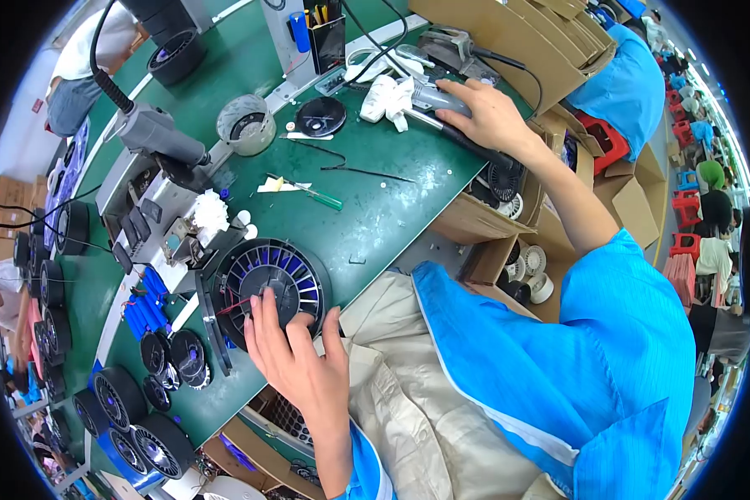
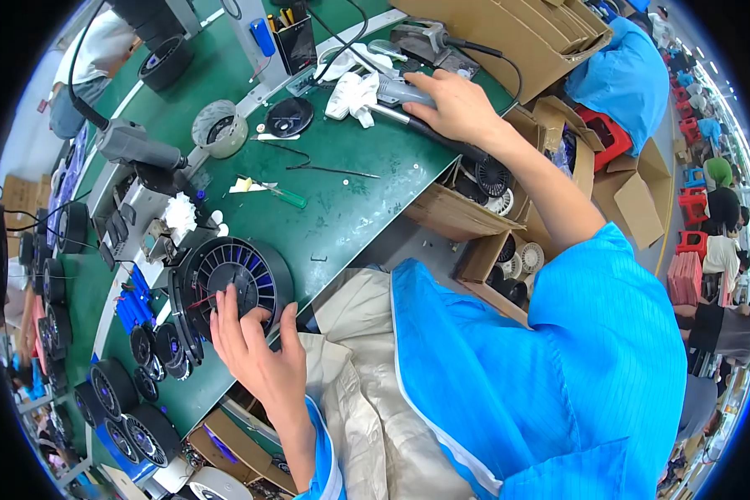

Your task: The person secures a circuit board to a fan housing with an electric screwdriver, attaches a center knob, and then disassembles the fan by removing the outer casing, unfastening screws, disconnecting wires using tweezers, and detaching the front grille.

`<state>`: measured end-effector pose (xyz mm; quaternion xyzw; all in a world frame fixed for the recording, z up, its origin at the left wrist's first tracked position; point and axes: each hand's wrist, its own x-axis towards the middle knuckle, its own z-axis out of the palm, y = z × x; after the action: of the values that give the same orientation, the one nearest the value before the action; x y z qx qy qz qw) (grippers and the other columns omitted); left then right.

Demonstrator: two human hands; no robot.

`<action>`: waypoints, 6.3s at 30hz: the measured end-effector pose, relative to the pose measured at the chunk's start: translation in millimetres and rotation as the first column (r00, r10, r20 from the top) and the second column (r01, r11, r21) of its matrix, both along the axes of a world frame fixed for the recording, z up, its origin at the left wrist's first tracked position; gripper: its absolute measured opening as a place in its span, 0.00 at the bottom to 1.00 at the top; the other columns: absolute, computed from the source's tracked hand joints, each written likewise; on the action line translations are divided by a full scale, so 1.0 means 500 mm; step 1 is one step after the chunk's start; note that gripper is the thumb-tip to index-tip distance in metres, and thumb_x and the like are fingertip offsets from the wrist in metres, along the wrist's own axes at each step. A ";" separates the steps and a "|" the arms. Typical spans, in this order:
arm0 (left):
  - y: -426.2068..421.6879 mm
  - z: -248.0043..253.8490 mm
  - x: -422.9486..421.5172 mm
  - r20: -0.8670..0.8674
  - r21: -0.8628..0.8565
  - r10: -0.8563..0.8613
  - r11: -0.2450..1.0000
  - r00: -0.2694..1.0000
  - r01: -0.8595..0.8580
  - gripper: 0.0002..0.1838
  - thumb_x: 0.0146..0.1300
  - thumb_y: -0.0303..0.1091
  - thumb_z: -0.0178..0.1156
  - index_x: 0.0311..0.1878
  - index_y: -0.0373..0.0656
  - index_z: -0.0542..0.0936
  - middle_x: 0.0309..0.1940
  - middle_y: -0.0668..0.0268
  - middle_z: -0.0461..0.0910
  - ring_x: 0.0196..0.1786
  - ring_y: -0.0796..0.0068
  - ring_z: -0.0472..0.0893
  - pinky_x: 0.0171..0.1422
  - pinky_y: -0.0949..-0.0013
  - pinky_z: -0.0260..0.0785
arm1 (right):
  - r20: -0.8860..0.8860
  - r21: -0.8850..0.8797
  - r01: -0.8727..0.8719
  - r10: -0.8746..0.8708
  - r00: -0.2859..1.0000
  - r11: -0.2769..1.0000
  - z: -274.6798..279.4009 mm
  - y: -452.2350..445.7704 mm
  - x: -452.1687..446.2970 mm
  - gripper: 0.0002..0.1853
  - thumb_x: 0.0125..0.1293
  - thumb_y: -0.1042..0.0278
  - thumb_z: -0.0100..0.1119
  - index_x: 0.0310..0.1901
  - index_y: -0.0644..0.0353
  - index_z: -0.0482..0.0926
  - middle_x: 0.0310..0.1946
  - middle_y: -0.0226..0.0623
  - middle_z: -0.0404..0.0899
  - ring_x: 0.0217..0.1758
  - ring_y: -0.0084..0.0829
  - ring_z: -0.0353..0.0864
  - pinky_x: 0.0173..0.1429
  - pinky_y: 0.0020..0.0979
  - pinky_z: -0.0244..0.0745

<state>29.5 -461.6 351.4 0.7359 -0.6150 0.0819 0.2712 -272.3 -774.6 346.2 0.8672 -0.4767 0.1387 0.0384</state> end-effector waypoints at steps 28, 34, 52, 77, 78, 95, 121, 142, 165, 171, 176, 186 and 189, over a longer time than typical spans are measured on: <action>0.043 -0.035 0.003 -0.383 -0.271 -0.007 0.957 0.924 -0.105 0.14 0.73 0.29 0.70 0.48 0.39 0.72 0.62 0.51 0.86 0.65 0.59 0.85 0.67 0.59 0.75 | 0.965 0.229 -0.928 -0.191 0.177 0.295 0.064 0.139 0.162 0.45 0.81 0.29 0.47 0.76 0.69 0.63 0.36 0.31 0.75 0.31 0.23 0.74 0.39 0.27 0.74; 0.065 -0.016 0.013 -0.909 -0.402 -0.312 0.830 0.277 -0.386 0.12 0.80 0.37 0.63 0.53 0.40 0.72 0.57 0.61 0.83 0.58 0.69 0.84 0.60 0.56 0.79 | 0.922 0.127 -0.971 -0.386 0.040 0.203 0.136 0.228 0.317 0.58 0.65 0.08 0.41 0.70 0.64 0.71 0.31 0.29 0.76 0.31 0.25 0.75 0.38 0.32 0.74; 0.056 -0.003 0.028 -0.879 -0.315 -0.449 0.800 -0.162 -0.512 0.13 0.87 0.42 0.50 0.57 0.43 0.75 0.61 0.63 0.83 0.65 0.70 0.82 0.73 0.55 0.73 | 0.931 -0.075 -0.991 -0.348 -0.111 0.115 0.139 0.319 0.434 0.62 0.66 0.05 0.25 0.88 0.48 0.47 0.33 0.40 0.80 0.34 0.36 0.75 0.46 0.38 0.73; 0.053 -0.001 0.028 -0.877 -0.301 -0.445 0.804 -0.183 -0.512 0.15 0.87 0.45 0.50 0.57 0.41 0.73 0.62 0.58 0.83 0.64 0.69 0.84 0.71 0.55 0.76 | 0.750 -0.464 -0.871 -0.452 -0.484 0.162 0.140 0.380 0.524 0.57 0.60 0.04 0.42 0.52 0.65 0.76 0.20 0.35 0.74 0.22 0.26 0.75 0.27 0.32 0.74; 0.054 -0.003 0.028 -0.878 -0.303 -0.444 0.803 -0.178 -0.512 0.15 0.87 0.45 0.50 0.58 0.41 0.73 0.61 0.58 0.84 0.63 0.69 0.84 0.71 0.55 0.76 | 0.746 -0.461 -0.872 -0.459 -0.482 0.165 0.141 0.380 0.524 0.57 0.60 0.04 0.41 0.52 0.65 0.76 0.21 0.35 0.74 0.22 0.26 0.75 0.27 0.32 0.74; 0.059 -0.008 0.032 -0.880 -0.322 -0.447 0.812 -0.162 -0.487 0.14 0.87 0.43 0.51 0.55 0.41 0.73 0.57 0.60 0.85 0.59 0.70 0.85 0.67 0.56 0.78 | 0.838 -0.410 -0.912 -0.407 -0.363 -0.031 0.127 0.365 0.499 0.57 0.54 0.03 0.48 0.65 0.51 0.75 0.30 0.29 0.76 0.31 0.28 0.74 0.35 0.34 0.71; 0.056 -0.003 0.025 -0.878 -0.331 -0.456 0.800 -0.148 -0.501 0.06 0.85 0.36 0.54 0.53 0.45 0.71 0.53 0.64 0.83 0.55 0.70 0.86 0.63 0.56 0.81 | 0.865 -0.436 -0.898 -0.306 -0.399 -0.061 0.138 0.333 0.490 0.56 0.59 0.05 0.47 0.65 0.55 0.75 0.29 0.29 0.76 0.30 0.27 0.74 0.33 0.34 0.71; 0.061 -0.017 0.044 -0.892 -0.327 -0.433 0.819 -0.134 -0.471 0.19 0.86 0.46 0.52 0.62 0.39 0.76 0.65 0.59 0.81 0.67 0.69 0.80 0.75 0.57 0.70 | 0.467 -0.043 -0.113 0.120 0.876 0.993 0.023 0.081 0.165 0.26 0.77 0.53 0.68 0.67 0.62 0.78 0.35 0.44 0.80 0.35 0.39 0.81 0.45 0.41 0.79; 0.065 -0.011 0.037 -0.886 -0.343 -0.444 0.822 -0.133 -0.455 0.13 0.87 0.42 0.52 0.60 0.43 0.76 0.64 0.63 0.81 0.66 0.71 0.80 0.75 0.58 0.70 | 0.563 -0.122 -0.330 0.339 0.754 0.936 0.058 0.227 0.282 0.24 0.74 0.59 0.68 0.67 0.60 0.82 0.55 0.43 0.85 0.60 0.44 0.84 0.63 0.40 0.78; 0.076 -0.031 0.032 -0.887 -0.336 -0.443 0.813 -0.129 -0.475 0.16 0.86 0.43 0.53 0.64 0.42 0.75 0.64 0.63 0.81 0.64 0.72 0.81 0.75 0.59 0.71 | 0.719 0.042 -0.678 0.449 0.531 0.734 0.015 0.403 0.474 0.47 0.65 0.46 0.74 0.80 0.61 0.66 0.77 0.62 0.61 0.78 0.62 0.64 0.80 0.56 0.62; 0.110 -0.054 0.055 -0.860 -0.350 -0.477 0.810 -0.182 -0.470 0.16 0.86 0.42 0.54 0.65 0.42 0.75 0.63 0.63 0.82 0.63 0.71 0.82 0.73 0.60 0.73 | 0.747 -0.053 -0.713 0.501 0.436 0.699 0.017 0.416 0.492 0.53 0.62 0.39 0.75 0.81 0.64 0.65 0.77 0.67 0.59 0.77 0.68 0.63 0.79 0.61 0.60; 0.094 0.003 0.056 -0.889 -0.214 -0.377 0.844 -0.260 -0.491 0.17 0.84 0.41 0.54 0.64 0.39 0.75 0.65 0.57 0.82 0.66 0.64 0.83 0.73 0.56 0.76 | 0.777 -0.169 -0.774 0.566 0.276 0.610 -0.001 0.393 0.502 0.50 0.58 0.41 0.77 0.77 0.61 0.69 0.71 0.65 0.64 0.73 0.67 0.66 0.75 0.63 0.63; 0.091 0.006 0.055 -0.880 -0.217 -0.384 0.847 -0.279 -0.485 0.18 0.85 0.42 0.54 0.65 0.38 0.75 0.65 0.56 0.81 0.67 0.63 0.83 0.74 0.54 0.75 | 0.765 -0.191 -0.809 0.601 0.232 0.556 0.003 0.380 0.502 0.51 0.55 0.42 0.78 0.77 0.58 0.70 0.72 0.63 0.64 0.72 0.66 0.67 0.74 0.62 0.64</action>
<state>57.2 -416.2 354.3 0.4141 -0.0558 -0.3636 0.8326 -21.2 -584.9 347.7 0.8355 -0.0084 0.4309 -0.3410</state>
